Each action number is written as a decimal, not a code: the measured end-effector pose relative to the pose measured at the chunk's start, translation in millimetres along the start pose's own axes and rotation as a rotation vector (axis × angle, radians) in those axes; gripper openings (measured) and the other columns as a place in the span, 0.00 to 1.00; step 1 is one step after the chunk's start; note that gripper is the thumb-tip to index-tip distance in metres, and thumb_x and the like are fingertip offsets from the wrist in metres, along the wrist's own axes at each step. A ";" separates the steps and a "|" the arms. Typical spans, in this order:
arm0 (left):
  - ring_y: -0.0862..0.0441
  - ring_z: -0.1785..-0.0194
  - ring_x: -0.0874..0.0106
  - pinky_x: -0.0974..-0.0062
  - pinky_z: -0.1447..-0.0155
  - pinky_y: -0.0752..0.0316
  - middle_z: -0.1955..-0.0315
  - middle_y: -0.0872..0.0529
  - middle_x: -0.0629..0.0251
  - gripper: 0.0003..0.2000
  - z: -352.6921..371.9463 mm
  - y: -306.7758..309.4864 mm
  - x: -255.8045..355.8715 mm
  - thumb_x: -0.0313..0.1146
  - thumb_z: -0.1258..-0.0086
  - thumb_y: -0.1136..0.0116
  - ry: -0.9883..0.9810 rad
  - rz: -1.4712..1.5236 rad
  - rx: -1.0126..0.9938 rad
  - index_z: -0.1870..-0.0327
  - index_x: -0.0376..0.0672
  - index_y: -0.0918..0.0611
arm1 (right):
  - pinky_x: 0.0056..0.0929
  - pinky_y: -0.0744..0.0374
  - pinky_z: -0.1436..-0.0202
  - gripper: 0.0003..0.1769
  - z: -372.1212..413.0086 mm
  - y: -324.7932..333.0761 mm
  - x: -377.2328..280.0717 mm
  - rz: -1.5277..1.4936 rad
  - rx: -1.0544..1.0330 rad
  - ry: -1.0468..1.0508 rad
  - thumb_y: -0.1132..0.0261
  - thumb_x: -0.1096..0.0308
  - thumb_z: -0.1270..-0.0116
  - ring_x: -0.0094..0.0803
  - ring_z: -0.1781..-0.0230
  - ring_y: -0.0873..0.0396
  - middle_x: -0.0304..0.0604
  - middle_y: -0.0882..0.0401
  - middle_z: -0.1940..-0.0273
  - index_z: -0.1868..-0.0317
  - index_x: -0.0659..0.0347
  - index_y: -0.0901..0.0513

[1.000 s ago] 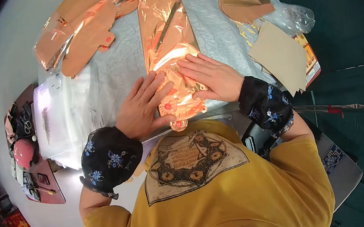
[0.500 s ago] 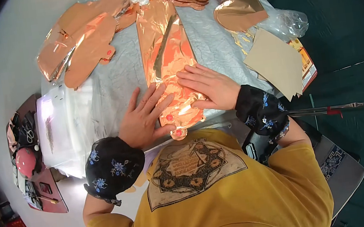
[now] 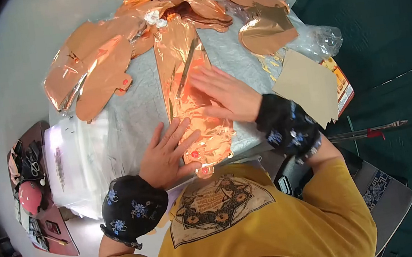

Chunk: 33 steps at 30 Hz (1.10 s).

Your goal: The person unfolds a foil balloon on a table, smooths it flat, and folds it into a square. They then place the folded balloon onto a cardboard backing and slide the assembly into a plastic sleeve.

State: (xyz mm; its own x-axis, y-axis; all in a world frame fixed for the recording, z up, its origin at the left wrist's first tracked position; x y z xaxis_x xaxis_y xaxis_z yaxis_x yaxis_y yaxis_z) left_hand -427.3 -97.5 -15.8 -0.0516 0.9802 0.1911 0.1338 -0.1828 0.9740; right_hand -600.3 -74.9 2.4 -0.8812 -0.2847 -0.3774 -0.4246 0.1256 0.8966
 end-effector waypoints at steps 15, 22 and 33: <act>0.40 0.23 0.60 0.55 0.23 0.46 0.25 0.38 0.60 0.37 -1.1 2.5 -0.6 0.60 0.36 0.41 0.015 0.075 0.015 0.27 0.55 0.33 | 0.47 0.53 0.19 0.37 -76.9 -19.3 60.1 0.260 0.087 0.020 0.49 0.46 0.24 0.44 0.20 0.51 0.47 0.44 0.23 0.24 0.59 0.41; 0.41 0.22 0.61 0.55 0.22 0.47 0.25 0.38 0.60 0.38 0.4 -1.5 -1.8 0.61 0.35 0.42 0.035 0.100 0.002 0.26 0.55 0.33 | 0.47 0.48 0.21 0.39 -121.7 -37.8 72.3 0.207 0.025 -0.031 0.48 0.38 0.27 0.45 0.23 0.45 0.46 0.38 0.26 0.28 0.58 0.34; 0.37 0.25 0.61 0.57 0.24 0.42 0.26 0.35 0.60 0.36 -0.2 7.2 -1.2 0.59 0.37 0.38 0.035 0.073 0.048 0.29 0.53 0.30 | 0.51 0.39 0.26 0.36 -152.5 -52.9 91.1 0.202 0.258 0.028 0.45 0.37 0.31 0.48 0.29 0.36 0.46 0.30 0.33 0.36 0.57 0.26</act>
Point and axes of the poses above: each hand's wrist, its own z-axis away from the middle knuckle, its own y-axis out of the back of the hand, x = y × z, the point moved 8 cm from there along -z, towards the middle knuckle
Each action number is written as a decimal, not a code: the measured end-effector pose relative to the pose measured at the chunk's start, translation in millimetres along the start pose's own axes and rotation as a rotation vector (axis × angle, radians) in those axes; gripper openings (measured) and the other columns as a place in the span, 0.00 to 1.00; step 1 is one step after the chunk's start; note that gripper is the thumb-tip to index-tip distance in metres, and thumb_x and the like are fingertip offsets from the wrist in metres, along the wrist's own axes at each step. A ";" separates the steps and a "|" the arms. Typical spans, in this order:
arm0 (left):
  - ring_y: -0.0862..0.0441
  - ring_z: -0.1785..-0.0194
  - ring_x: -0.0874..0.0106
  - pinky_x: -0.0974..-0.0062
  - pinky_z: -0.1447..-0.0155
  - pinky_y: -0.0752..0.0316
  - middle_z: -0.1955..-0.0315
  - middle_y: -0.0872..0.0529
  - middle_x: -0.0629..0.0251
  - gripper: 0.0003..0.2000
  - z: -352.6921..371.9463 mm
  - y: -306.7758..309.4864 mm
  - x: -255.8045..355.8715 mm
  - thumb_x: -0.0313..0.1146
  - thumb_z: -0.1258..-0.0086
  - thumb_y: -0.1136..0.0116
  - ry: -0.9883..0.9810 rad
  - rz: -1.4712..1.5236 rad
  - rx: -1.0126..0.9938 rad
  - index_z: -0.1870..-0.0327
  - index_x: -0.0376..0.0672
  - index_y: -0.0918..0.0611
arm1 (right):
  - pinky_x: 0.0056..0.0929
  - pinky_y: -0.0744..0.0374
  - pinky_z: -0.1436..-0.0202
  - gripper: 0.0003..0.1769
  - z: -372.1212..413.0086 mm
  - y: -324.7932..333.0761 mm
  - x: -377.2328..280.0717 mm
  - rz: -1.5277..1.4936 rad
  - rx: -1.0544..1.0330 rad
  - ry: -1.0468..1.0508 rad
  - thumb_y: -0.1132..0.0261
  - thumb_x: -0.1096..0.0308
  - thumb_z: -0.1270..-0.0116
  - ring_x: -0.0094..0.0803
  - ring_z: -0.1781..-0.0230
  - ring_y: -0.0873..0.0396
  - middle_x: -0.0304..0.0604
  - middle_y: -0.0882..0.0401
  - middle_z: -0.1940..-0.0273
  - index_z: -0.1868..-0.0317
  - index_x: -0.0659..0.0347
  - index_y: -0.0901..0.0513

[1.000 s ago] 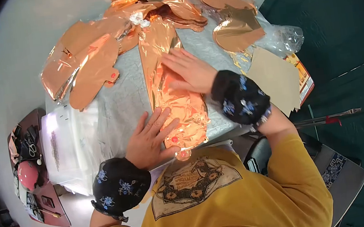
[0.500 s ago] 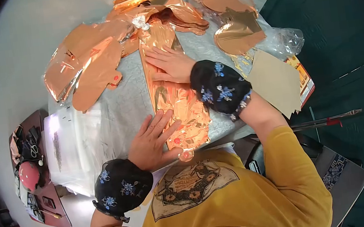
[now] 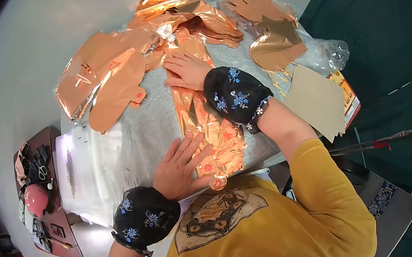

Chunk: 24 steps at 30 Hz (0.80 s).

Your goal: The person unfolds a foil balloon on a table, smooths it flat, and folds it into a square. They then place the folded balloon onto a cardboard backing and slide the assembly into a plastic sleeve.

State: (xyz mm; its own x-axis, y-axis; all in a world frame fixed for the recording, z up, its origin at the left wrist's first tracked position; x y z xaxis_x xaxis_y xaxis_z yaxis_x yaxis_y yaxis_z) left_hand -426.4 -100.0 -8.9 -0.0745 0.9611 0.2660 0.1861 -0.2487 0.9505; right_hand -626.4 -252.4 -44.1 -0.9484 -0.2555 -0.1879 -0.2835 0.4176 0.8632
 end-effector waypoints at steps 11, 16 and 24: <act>0.41 0.23 0.56 0.50 0.25 0.45 0.26 0.36 0.57 0.39 -4.5 -5.3 4.5 0.60 0.40 0.37 -0.030 0.021 -0.051 0.29 0.49 0.29 | 0.47 0.27 0.39 0.29 234.0 228.8 -12.7 0.467 0.152 -0.775 0.30 0.58 0.38 0.52 0.42 0.27 0.55 0.25 0.43 0.39 0.60 0.25; 0.41 0.23 0.56 0.49 0.25 0.44 0.26 0.37 0.57 0.40 -4.5 -5.9 6.0 0.60 0.42 0.36 -0.033 -0.021 -0.053 0.29 0.50 0.30 | 0.43 0.22 0.51 0.40 451.7 267.1 3.8 0.699 0.108 -1.275 0.27 0.59 0.40 0.51 0.47 0.26 0.58 0.25 0.47 0.31 0.63 0.33; 0.41 0.23 0.55 0.49 0.24 0.46 0.25 0.37 0.57 0.41 -3.3 -11.6 4.0 0.66 0.38 0.44 -0.044 -0.061 -0.048 0.28 0.52 0.31 | 0.24 0.22 0.73 0.43 454.4 246.6 -13.1 -0.361 0.743 -1.526 0.30 0.66 0.36 0.27 0.73 0.20 0.45 0.18 0.64 0.26 0.63 0.44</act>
Point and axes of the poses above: each hand's wrist, its own z-axis away from the middle knuckle, its own y-axis out of the back of the hand, x = y × z, the point moved 8 cm from there along -z, towards the middle knuckle
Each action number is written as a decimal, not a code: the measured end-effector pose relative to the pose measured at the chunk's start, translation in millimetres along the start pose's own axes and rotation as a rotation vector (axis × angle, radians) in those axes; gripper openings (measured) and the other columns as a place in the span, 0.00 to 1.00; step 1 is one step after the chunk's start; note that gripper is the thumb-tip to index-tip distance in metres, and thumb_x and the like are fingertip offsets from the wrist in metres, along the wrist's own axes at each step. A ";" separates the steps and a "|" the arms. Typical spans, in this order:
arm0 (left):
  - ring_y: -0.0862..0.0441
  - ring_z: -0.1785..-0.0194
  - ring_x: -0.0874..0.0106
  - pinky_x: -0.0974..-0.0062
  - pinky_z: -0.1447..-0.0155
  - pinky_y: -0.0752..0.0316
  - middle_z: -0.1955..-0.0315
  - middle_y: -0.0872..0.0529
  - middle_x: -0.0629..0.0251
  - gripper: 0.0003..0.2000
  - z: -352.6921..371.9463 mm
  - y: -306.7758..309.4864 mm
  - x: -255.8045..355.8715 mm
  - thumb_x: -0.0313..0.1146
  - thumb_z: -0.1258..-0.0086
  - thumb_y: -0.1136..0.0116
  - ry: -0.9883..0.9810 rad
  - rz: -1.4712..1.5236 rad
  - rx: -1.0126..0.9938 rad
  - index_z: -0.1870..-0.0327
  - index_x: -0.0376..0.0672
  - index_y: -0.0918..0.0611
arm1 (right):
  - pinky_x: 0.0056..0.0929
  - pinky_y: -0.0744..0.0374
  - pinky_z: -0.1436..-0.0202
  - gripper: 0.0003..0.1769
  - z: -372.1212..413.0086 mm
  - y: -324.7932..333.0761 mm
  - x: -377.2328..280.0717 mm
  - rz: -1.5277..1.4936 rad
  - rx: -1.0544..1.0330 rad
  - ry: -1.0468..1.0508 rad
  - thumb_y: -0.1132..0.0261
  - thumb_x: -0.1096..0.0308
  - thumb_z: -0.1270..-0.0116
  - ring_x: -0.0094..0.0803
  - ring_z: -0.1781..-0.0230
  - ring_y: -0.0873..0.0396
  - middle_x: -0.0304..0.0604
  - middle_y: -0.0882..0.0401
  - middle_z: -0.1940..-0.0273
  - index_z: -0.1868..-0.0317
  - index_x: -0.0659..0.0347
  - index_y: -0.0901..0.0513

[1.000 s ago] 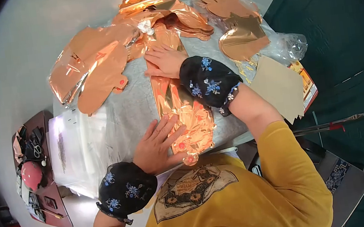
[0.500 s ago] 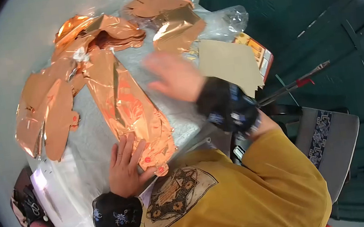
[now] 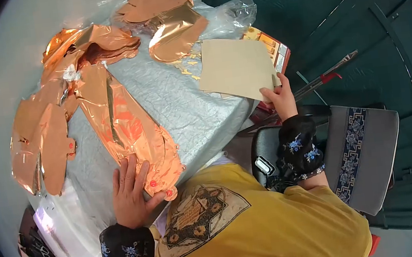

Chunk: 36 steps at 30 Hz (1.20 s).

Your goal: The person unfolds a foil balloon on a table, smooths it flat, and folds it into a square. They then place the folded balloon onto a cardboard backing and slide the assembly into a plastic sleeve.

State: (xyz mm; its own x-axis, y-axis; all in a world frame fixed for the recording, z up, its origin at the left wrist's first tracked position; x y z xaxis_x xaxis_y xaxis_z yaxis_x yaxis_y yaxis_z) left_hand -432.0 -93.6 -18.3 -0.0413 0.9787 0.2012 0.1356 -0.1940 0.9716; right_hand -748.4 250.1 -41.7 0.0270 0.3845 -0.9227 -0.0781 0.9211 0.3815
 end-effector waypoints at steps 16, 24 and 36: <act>0.43 0.22 0.55 0.50 0.23 0.47 0.25 0.38 0.57 0.40 -1.1 -2.4 -1.2 0.65 0.37 0.43 0.014 0.002 -0.020 0.28 0.51 0.31 | 0.51 0.20 0.70 0.11 1.1 -3.5 -53.1 1.068 0.187 0.340 0.44 0.56 0.27 0.56 0.73 0.17 0.56 0.16 0.71 0.54 0.53 0.29; 0.43 0.22 0.55 0.50 0.23 0.48 0.24 0.39 0.57 0.39 -2.2 -2.7 -1.2 0.64 0.37 0.43 0.019 0.012 -0.032 0.27 0.51 0.31 | 0.51 0.21 0.65 0.14 18.9 -19.3 -63.1 1.055 -0.130 0.339 0.39 0.52 0.30 0.54 0.68 0.17 0.52 0.17 0.70 0.55 0.52 0.26; 0.45 0.21 0.55 0.51 0.23 0.49 0.24 0.39 0.56 0.40 -3.3 -4.3 -0.5 0.66 0.34 0.48 0.030 -0.005 -0.067 0.27 0.50 0.31 | 0.41 0.27 0.37 0.39 -58.5 -115.2 -118.3 1.031 -0.473 1.018 0.27 0.47 0.45 0.49 0.41 0.28 0.49 0.24 0.46 0.36 0.58 0.26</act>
Point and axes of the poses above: each hand's wrist, its own z-axis away from the middle knuckle, its own y-axis out of the back of the hand, x = y × z, the point moved 8 cm from there along -z, towards the middle knuckle
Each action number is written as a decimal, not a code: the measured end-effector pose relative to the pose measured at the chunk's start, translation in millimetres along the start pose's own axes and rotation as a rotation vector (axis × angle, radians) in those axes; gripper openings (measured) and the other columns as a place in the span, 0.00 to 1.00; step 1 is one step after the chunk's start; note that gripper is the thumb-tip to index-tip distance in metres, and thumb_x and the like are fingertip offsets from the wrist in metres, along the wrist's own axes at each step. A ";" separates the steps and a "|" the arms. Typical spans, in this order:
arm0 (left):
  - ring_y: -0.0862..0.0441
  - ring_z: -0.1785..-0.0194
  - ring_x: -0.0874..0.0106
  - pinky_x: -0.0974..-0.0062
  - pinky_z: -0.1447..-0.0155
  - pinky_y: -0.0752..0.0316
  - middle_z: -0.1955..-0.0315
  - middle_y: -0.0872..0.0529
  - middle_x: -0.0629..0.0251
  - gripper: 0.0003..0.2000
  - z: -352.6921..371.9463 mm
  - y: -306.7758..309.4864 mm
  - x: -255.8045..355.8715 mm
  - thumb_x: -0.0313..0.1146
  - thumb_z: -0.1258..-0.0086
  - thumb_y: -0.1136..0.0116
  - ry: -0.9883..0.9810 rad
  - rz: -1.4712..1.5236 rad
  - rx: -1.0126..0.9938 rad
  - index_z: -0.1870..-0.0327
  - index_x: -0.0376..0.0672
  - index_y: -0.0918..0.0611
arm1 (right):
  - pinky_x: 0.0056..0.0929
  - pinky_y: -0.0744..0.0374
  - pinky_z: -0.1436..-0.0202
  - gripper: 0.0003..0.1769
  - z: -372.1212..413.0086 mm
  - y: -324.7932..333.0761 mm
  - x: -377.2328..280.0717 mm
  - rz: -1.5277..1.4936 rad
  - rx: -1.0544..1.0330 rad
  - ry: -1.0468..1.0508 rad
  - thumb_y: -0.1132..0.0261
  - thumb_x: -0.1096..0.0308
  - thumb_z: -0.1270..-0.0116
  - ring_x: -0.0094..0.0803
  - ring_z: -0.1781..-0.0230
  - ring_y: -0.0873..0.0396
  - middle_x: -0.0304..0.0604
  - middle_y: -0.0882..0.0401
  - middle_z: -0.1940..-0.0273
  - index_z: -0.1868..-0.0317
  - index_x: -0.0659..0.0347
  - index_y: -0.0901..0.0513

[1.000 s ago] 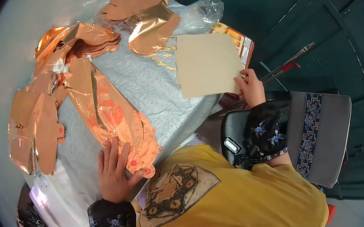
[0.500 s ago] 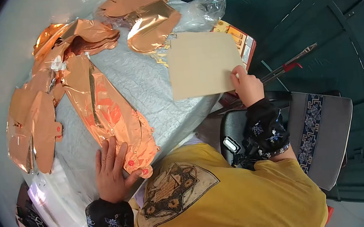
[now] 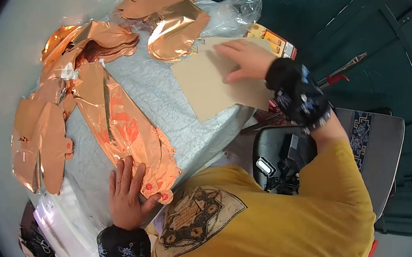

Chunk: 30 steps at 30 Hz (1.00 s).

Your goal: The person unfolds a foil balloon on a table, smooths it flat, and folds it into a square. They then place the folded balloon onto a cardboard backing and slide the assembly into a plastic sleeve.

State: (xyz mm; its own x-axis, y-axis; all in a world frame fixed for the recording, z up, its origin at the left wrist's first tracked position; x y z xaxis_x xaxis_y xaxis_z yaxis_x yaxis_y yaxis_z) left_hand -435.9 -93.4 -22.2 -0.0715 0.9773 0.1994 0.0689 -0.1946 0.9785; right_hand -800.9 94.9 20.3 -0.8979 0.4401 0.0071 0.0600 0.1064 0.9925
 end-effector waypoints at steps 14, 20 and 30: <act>0.42 0.22 0.57 0.52 0.24 0.46 0.25 0.36 0.57 0.38 -2.4 5.2 -1.1 0.64 0.37 0.43 0.031 0.012 0.012 0.30 0.50 0.28 | 0.45 0.28 0.44 0.11 -82.3 -37.5 10.5 -0.243 -0.185 0.155 0.36 0.67 0.37 0.48 0.44 0.30 0.43 0.26 0.52 0.54 0.57 0.22; 0.41 0.22 0.56 0.52 0.24 0.46 0.26 0.36 0.57 0.38 -2.4 5.8 -1.8 0.65 0.37 0.44 0.029 0.038 0.015 0.30 0.50 0.28 | 0.41 0.22 0.51 0.12 -91.6 -32.1 -5.5 -0.124 -0.111 0.172 0.39 0.69 0.36 0.45 0.50 0.23 0.44 0.24 0.55 0.53 0.56 0.22; 0.42 0.22 0.57 0.51 0.24 0.46 0.25 0.36 0.57 0.37 -1.6 6.0 -2.0 0.64 0.36 0.43 0.027 0.031 0.026 0.30 0.51 0.28 | 0.39 0.22 0.51 0.12 -103.1 -16.5 9.9 -0.204 0.075 0.108 0.39 0.71 0.36 0.46 0.50 0.22 0.46 0.21 0.53 0.52 0.60 0.21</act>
State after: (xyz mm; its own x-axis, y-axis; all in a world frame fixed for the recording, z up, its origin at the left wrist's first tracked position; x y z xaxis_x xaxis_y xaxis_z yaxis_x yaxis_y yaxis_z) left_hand -436.9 -96.7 -16.6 -0.0962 0.9682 0.2310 0.0975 -0.2218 0.9702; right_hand -855.8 5.6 16.6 -0.9360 0.3050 -0.1756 -0.0990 0.2507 0.9630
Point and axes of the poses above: each hand's wrist, its own z-axis away from the middle knuckle, its own y-axis out of the back of the hand, x = y × z, the point moved 8 cm from there along -z, towards the middle knuckle
